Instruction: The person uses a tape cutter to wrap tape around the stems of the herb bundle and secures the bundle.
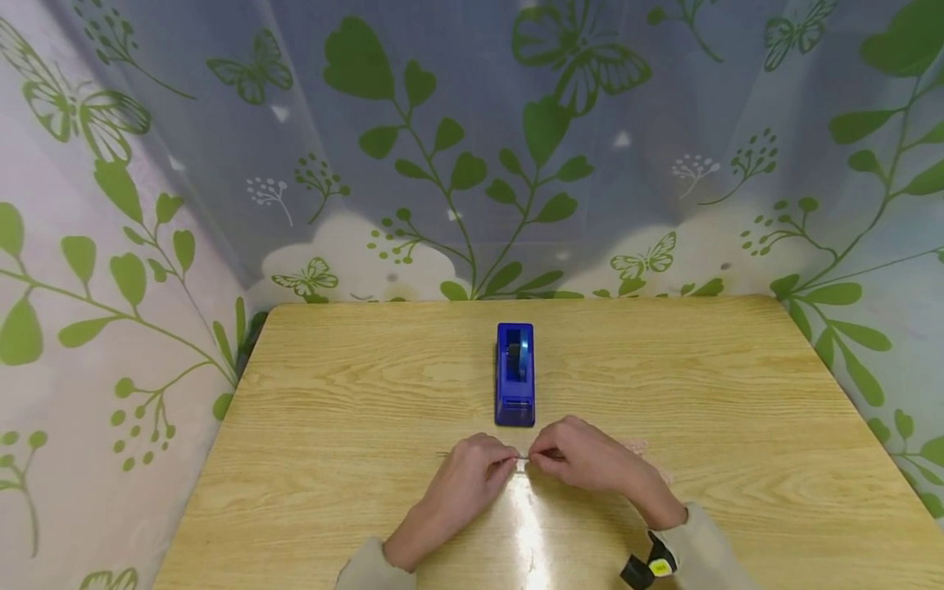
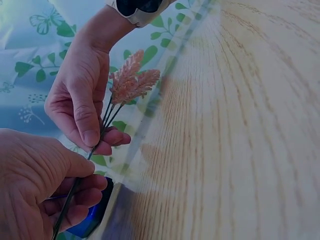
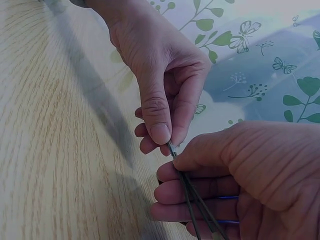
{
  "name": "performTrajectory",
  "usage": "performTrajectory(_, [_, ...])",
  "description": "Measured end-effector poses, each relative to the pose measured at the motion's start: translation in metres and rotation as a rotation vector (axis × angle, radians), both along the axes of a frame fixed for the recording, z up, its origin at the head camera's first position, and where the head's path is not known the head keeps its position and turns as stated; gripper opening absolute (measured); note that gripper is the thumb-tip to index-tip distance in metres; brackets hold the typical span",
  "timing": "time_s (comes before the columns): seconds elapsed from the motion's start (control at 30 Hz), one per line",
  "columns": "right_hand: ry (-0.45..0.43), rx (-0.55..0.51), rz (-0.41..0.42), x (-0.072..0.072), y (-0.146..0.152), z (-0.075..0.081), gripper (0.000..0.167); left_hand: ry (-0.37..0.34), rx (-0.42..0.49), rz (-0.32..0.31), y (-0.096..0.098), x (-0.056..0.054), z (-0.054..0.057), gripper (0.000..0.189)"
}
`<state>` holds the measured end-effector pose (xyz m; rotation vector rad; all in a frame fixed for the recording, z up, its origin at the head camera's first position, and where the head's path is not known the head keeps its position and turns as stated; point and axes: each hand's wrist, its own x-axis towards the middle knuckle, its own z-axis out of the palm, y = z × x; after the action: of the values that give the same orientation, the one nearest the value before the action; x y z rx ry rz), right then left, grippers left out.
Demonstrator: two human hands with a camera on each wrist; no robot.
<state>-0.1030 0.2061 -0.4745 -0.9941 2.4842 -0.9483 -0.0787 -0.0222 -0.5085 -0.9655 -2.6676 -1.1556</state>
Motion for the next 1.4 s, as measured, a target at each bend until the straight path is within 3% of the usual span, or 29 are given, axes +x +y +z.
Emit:
performTrajectory(0.47, [0.049,0.004,-0.023,0.0016,0.0003,0.0015,0.022,-0.017,-0.046,0.044,0.0023,0.0007,0.0002,0.009])
performTrajectory(0.83, [0.085,0.001,-0.033,0.0013,0.0018,0.0027,0.012,-0.007,-0.06,0.059,0.0026,-0.0002,-0.0019,0.012])
performTrajectory(1.17, [0.083,-0.013,-0.033,0.0008,0.0026,0.0033,0.011,0.024,-0.057,0.055,0.0011,-0.0006,-0.002,0.01])
performTrajectory(1.4, [0.021,-0.017,-0.029,0.0009,0.0007,0.0019,0.018,0.076,-0.027,0.026,-0.0007,-0.0026,-0.0014,0.009])
